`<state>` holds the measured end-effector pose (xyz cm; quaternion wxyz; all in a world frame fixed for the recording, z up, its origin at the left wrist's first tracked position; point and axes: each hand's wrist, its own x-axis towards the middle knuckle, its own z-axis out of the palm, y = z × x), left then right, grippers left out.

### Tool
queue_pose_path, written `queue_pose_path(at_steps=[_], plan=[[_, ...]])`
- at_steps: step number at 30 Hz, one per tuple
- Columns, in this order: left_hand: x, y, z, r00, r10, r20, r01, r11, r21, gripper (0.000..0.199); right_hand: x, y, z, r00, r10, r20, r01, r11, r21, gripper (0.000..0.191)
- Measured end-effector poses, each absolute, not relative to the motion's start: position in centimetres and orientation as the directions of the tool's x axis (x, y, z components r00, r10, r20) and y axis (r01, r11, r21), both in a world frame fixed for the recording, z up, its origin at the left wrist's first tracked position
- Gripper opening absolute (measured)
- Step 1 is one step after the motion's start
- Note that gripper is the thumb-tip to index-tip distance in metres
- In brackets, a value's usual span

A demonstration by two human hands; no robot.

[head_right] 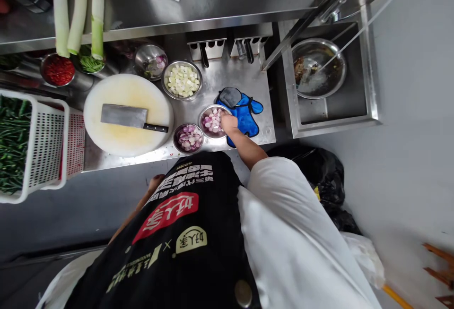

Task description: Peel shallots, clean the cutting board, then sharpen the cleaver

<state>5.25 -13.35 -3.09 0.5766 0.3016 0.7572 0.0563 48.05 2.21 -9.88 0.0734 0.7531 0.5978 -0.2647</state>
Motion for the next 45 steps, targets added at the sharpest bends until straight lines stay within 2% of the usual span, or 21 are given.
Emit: queue_pose_path(at_steps=[3,5,7,9,11,14,18,22,25,29,34,41,45], plan=[[4.2,-12.3,-4.5,-0.257,0.505,-0.824,0.449,0.817,0.361,0.018,48.1,2.6,-9.8,0.185,0.868,-0.461,0.879,-0.356,-0.317,0.044],[4.4,-10.6,-4.5,-0.229,0.554,-0.8,0.48,0.78,0.402,0.014,47.9,2.4,-9.2,0.268,0.86,-0.435,0.751,-0.469,-0.465,0.034],[6.0,-8.4,-3.6,-0.115,0.64,-0.76,0.494,0.7,0.515,0.014,47.0,1.9,-8.2,0.336,0.818,-0.468,0.485,-0.576,-0.658,0.026],[9.1,-5.9,-2.2,0.045,0.729,-0.683,0.44,0.6,0.668,0.021,45.6,0.9,-6.9,0.299,0.785,-0.543,0.133,-0.597,-0.791,0.032],[13.0,-3.7,-0.9,0.175,0.796,-0.579,0.33,0.507,0.796,0.03,43.6,-0.4,-5.3,0.207,0.79,-0.577,-0.162,-0.554,-0.816,0.045],[18.5,-1.2,0.2,0.28,0.858,-0.431,0.207,0.385,0.899,0.041,40.5,-2.4,-3.0,0.16,0.823,-0.546,-0.373,-0.461,-0.805,0.056],[21.4,-0.3,0.4,0.309,0.862,-0.402,0.207,0.351,0.913,0.043,37.2,-4.3,-1.2,0.233,0.831,-0.505,-0.411,-0.387,-0.826,0.051],[20.9,-0.8,0.4,0.254,0.866,-0.431,0.246,0.373,0.895,0.031,36.1,-5.1,-0.9,0.299,0.813,-0.501,-0.403,-0.368,-0.838,0.048],[20.5,-1.1,0.1,0.185,0.861,-0.474,0.134,0.456,0.88,0.029,36.4,-5.0,-0.9,0.298,0.798,-0.524,-0.441,-0.372,-0.817,0.046],[19.4,-1.5,-0.6,0.134,0.818,-0.559,-0.062,0.57,0.819,0.037,36.9,-4.7,-0.9,0.265,0.778,-0.57,-0.487,-0.403,-0.775,0.047],[17.2,-2.7,-0.7,0.102,0.784,-0.613,-0.087,0.621,0.779,0.04,35.8,-4.7,-0.8,0.178,0.782,-0.597,-0.483,-0.459,-0.746,0.05],[17.6,-3.4,0.3,0.2,0.869,-0.453,-0.001,0.463,0.887,0.045,34.7,-5.0,0.6,0.073,0.841,-0.536,-0.448,-0.453,-0.771,0.05],[17.6,-3.1,0.9,0.248,0.864,-0.438,-0.008,0.454,0.891,0.046,35.1,-4.7,1.1,0.057,0.846,-0.53,-0.452,-0.452,-0.769,0.052]])
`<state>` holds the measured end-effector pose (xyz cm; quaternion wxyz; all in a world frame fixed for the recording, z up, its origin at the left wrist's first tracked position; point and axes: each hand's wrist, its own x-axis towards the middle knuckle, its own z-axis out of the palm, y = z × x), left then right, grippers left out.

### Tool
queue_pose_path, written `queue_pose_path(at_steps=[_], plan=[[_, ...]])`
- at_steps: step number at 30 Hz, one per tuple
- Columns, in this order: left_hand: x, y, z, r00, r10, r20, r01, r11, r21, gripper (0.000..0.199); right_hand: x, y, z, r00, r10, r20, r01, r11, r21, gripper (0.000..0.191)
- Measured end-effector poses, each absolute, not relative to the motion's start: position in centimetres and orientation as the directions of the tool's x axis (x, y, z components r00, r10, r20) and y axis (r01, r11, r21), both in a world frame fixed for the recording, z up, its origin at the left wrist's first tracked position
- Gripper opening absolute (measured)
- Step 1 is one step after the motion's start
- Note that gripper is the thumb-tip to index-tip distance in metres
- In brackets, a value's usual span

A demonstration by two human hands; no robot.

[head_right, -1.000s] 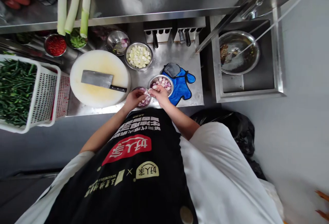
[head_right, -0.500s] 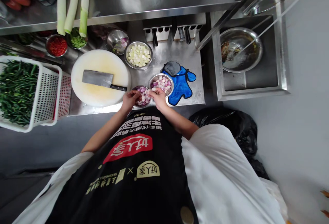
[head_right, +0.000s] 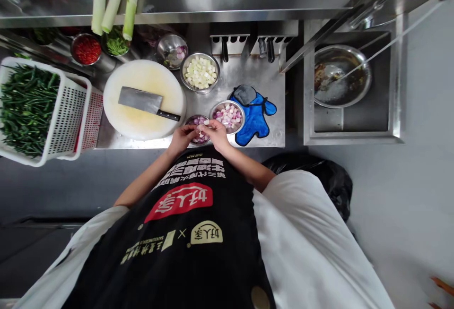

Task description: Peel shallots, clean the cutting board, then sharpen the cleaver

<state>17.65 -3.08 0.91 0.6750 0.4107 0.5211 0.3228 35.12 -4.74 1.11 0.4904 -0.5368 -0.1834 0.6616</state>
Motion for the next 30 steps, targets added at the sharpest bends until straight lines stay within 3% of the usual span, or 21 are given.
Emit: queue_pose_path(at_steps=[5,8,11,14,17,19,22,24,27,30], plan=[[17.7,-3.1,1.4,0.309,0.841,-0.445,-0.095,0.492,0.865,0.048,35.7,-4.8,1.2,0.0,0.817,-0.576,-0.491,-0.502,-0.712,0.049],[18.3,-3.2,1.4,0.258,0.857,-0.446,-0.072,0.477,0.876,0.04,35.8,-5.0,0.9,-0.041,0.809,-0.586,-0.509,-0.522,-0.685,0.049],[18.7,-3.2,1.6,0.167,0.902,-0.398,0.102,0.385,0.917,0.028,35.5,-5.2,0.4,-0.03,0.798,-0.602,-0.479,-0.54,-0.692,0.049],[18.6,-3.3,1.9,0.192,0.932,-0.309,0.328,0.236,0.915,0.029,34.7,-5.2,-0.3,0.037,0.798,-0.602,-0.403,-0.539,-0.74,0.044],[18.2,-3.3,1.6,0.209,0.938,-0.276,0.408,0.173,0.897,0.03,33.9,-4.9,-1.0,0.058,0.809,-0.586,-0.341,-0.535,-0.773,0.041],[17.9,-3.2,0.9,0.175,0.931,-0.32,0.373,0.238,0.897,0.026,33.5,-4.8,-1.5,0.017,0.794,-0.608,-0.346,-0.566,-0.749,0.038],[17.4,-3.0,-0.5,0.036,0.866,-0.499,0.205,0.482,0.852,0.012,33.1,-4.8,-2.2,-0.066,0.763,-0.643,-0.342,-0.622,-0.704,0.031],[16.7,-3.0,-1.2,-0.066,0.793,-0.605,0.055,0.608,0.792,0.006,33.4,-4.7,-2.6,-0.101,0.779,-0.619,-0.219,-0.625,-0.75,0.025],[15.1,-3.4,-1.4,-0.09,0.732,-0.675,-0.134,0.663,0.737,0.009,35.7,-3.7,-3.4,-0.093,0.839,-0.536,0.277,-0.496,-0.823,0.019],[13.6,-4.2,-0.9,-0.014,0.693,-0.721,-0.268,0.692,0.671,0.012,39.7,-1.5,-4.8,0.025,0.869,-0.495,0.751,-0.343,-0.564,0.031]])
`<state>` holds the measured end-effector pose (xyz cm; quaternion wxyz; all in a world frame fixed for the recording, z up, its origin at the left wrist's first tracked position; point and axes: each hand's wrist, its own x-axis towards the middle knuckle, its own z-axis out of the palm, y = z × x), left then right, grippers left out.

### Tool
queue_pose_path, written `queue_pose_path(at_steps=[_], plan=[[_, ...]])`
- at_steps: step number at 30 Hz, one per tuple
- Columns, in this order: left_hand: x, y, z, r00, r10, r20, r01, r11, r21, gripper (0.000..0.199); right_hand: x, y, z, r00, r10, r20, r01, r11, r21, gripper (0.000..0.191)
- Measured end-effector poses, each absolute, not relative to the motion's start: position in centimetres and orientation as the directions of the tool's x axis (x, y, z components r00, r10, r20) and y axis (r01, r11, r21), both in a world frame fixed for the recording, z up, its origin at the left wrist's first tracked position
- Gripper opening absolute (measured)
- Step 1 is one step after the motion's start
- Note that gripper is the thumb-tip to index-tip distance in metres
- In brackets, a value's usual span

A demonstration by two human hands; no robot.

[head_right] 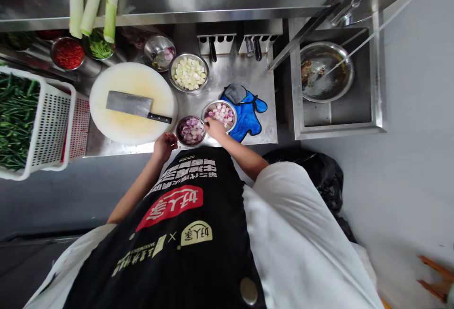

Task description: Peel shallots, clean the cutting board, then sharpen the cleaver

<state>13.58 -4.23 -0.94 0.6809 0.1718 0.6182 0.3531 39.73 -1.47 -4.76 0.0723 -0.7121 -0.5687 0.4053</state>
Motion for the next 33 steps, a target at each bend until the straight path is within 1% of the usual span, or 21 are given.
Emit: queue_pose_path(at_steps=[2,3,4,7,9,11,12,15,17,18,19,20,21,23,25,26,27,29,31,33], plan=[[13.0,-4.8,-0.7,0.029,0.66,-0.751,-0.313,0.72,0.62,0.013,42.3,0.3,-6.0,0.101,0.858,-0.504,0.872,-0.32,-0.37,0.045],[12.9,-5.0,-0.7,0.034,0.644,-0.764,-0.317,0.732,0.602,0.015,43.2,1.0,-6.7,0.112,0.849,-0.517,0.899,-0.308,-0.31,0.05],[12.8,-5.2,-0.8,0.028,0.631,-0.775,-0.31,0.743,0.594,0.018,43.9,1.6,-7.4,0.105,0.84,-0.532,0.917,-0.288,-0.275,0.052],[13.0,-5.8,-1.0,-0.029,0.632,-0.774,-0.242,0.747,0.619,0.026,44.6,2.6,-8.9,0.055,0.837,-0.544,0.941,-0.226,-0.253,0.05],[13.2,-6.1,-1.1,-0.042,0.648,-0.76,-0.197,0.741,0.642,0.028,44.4,2.6,-9.3,0.063,0.852,-0.52,0.937,-0.23,-0.263,0.047],[13.1,-6.3,-1.2,-0.038,0.655,-0.754,-0.181,0.738,0.65,0.028,44.0,2.1,-9.4,0.11,0.856,-0.506,0.907,-0.295,-0.302,0.042],[13.0,-6.4,-1.2,-0.038,0.656,-0.754,-0.183,0.737,0.651,0.028,43.7,1.8,-9.4,0.133,0.851,-0.508,0.875,-0.341,-0.343,0.036],[12.7,-6.5,-1.3,-0.046,0.658,-0.752,-0.214,0.729,0.651,0.027,42.8,0.5,-9.2,0.137,0.845,-0.517,0.723,-0.442,-0.531,0.021],[12.5,-6.5,-1.4,-0.053,0.654,-0.755,-0.229,0.728,0.646,0.027,42.3,-0.1,-9.1,0.046,0.858,-0.511,0.631,-0.422,-0.651,0.019],[12.5,-6.5,-1.5,-0.054,0.651,-0.757,-0.233,0.73,0.643,0.028,42.1,-0.2,-9.1,-0.013,0.863,-0.505,0.605,-0.395,-0.691,0.019],[12.4,-6.5,-1.6,-0.052,0.649,-0.759,-0.236,0.73,0.641,0.028,41.9,-0.2,-9.1,-0.063,0.865,-0.497,0.6,-0.365,-0.712,0.02],[12.4,-6.4,-1.6,-0.049,0.65,-0.759,-0.239,0.73,0.641,0.029,41.9,-0.1,-9.1,-0.089,0.867,-0.491,0.624,-0.335,-0.706,0.02],[12.4,-6.4,-1.7,-0.047,0.653,-0.756,-0.241,0.727,0.643,0.03,41.9,0.1,-9.1,-0.09,0.87,-0.485,0.677,-0.303,-0.67,0.021],[12.5,-6.3,-1.7,-0.054,0.66,-0.749,-0.24,0.72,0.651,0.03,42.0,0.7,-9.3,-0.072,0.875,-0.478,0.826,-0.216,-0.521,0.027],[12.5,-6.3,-1.8,-0.058,0.663,-0.746,-0.241,0.716,0.655,0.03,42.0,1.4,-9.6,-0.122,0.862,-0.492,0.931,-0.073,-0.359,0.035],[12.5,-6.2,-1.8,-0.057,0.664,-0.746,-0.244,0.715,0.655,0.03,41.9,1.6,-9.8,-0.166,0.846,-0.507,0.952,0.002,-0.307,0.038],[12.5,-6.2,-1.8,-0.054,0.664,-0.746,-0.248,0.715,0.654,0.029,41.8,1.8,-9.9,-0.206,0.83,-0.519,0.959,0.065,-0.276,0.041],[12.6,-6.1,-1.8,-0.052,0.663,-0.747,-0.257,0.714,0.652,0.028,41.4,2.0,-10.2,-0.246,0.812,-0.53,0.962,0.136,-0.238,0.046],[12.6,-6.1,-1.9,-0.062,0.657,-0.751,-0.266,0.715,0.647,0.027,41.3,2.1,-10.4,-0.261,0.811,-0.524,0.96,0.164,-0.225,0.048],[12.6,-6.1,-1.9,-0.075,0.649,-0.757,-0.273,0.717,0.641,0.027,41.4,1.9,-10.4,-0.271,0.823,-0.499,0.955,0.163,-0.248,0.045]])
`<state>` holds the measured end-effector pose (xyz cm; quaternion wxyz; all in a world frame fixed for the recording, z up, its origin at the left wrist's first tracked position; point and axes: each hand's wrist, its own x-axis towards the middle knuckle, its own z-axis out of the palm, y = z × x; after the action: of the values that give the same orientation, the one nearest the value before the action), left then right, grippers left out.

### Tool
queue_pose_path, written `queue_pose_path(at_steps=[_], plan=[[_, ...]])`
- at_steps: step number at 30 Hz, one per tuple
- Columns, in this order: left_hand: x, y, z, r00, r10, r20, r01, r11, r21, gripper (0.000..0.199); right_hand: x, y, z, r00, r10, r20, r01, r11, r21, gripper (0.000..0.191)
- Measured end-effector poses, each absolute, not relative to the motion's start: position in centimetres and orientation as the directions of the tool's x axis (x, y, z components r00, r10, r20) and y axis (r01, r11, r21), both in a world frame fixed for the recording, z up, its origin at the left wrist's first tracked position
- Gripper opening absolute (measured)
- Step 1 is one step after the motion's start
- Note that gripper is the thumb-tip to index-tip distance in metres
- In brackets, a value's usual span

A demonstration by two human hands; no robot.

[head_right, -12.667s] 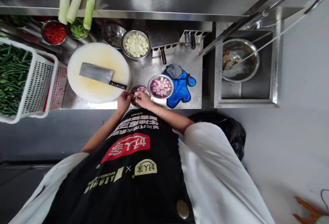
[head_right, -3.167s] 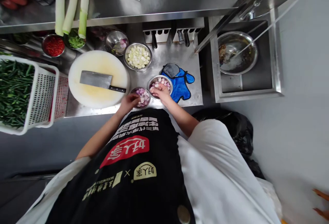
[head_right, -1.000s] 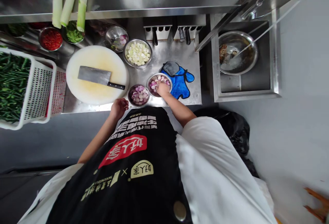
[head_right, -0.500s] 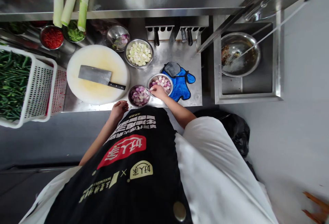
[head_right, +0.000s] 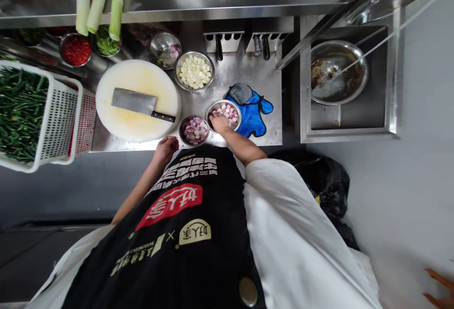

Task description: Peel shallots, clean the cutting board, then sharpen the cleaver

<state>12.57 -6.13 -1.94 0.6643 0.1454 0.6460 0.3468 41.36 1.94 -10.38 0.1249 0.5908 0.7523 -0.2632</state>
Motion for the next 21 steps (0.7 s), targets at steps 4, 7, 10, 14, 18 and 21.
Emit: queue_pose_path(at_steps=[4,7,10,14,18,21], plan=[[12.4,-6.4,-2.0,-0.078,0.647,-0.759,-0.285,0.715,0.638,0.027,42.1,1.6,-10.3,-0.11,0.891,-0.44,0.894,-0.105,-0.436,0.031],[12.2,-6.7,-2.1,-0.073,0.643,-0.763,-0.298,0.716,0.632,0.027,42.9,1.9,-10.1,-0.018,0.902,-0.43,0.618,-0.328,-0.714,0.023],[12.2,-6.7,-2.3,-0.062,0.634,-0.771,-0.311,0.722,0.618,0.029,44.2,2.5,-9.9,-0.046,0.906,-0.421,0.478,-0.35,-0.806,0.024],[12.6,-6.4,-2.7,-0.052,0.645,-0.763,-0.312,0.715,0.626,0.027,45.7,1.9,-9.7,-0.017,0.849,-0.529,0.871,-0.247,-0.425,0.03],[13.0,-6.1,-2.7,-0.041,0.645,-0.763,-0.298,0.721,0.626,0.023,44.4,0.0,-10.0,0.013,0.805,-0.593,0.954,-0.187,-0.233,0.044],[13.2,-6.0,-2.6,-0.033,0.654,-0.756,-0.291,0.717,0.633,0.022,42.3,-0.6,-10.3,0.108,0.81,-0.577,0.965,-0.225,-0.136,0.062]])
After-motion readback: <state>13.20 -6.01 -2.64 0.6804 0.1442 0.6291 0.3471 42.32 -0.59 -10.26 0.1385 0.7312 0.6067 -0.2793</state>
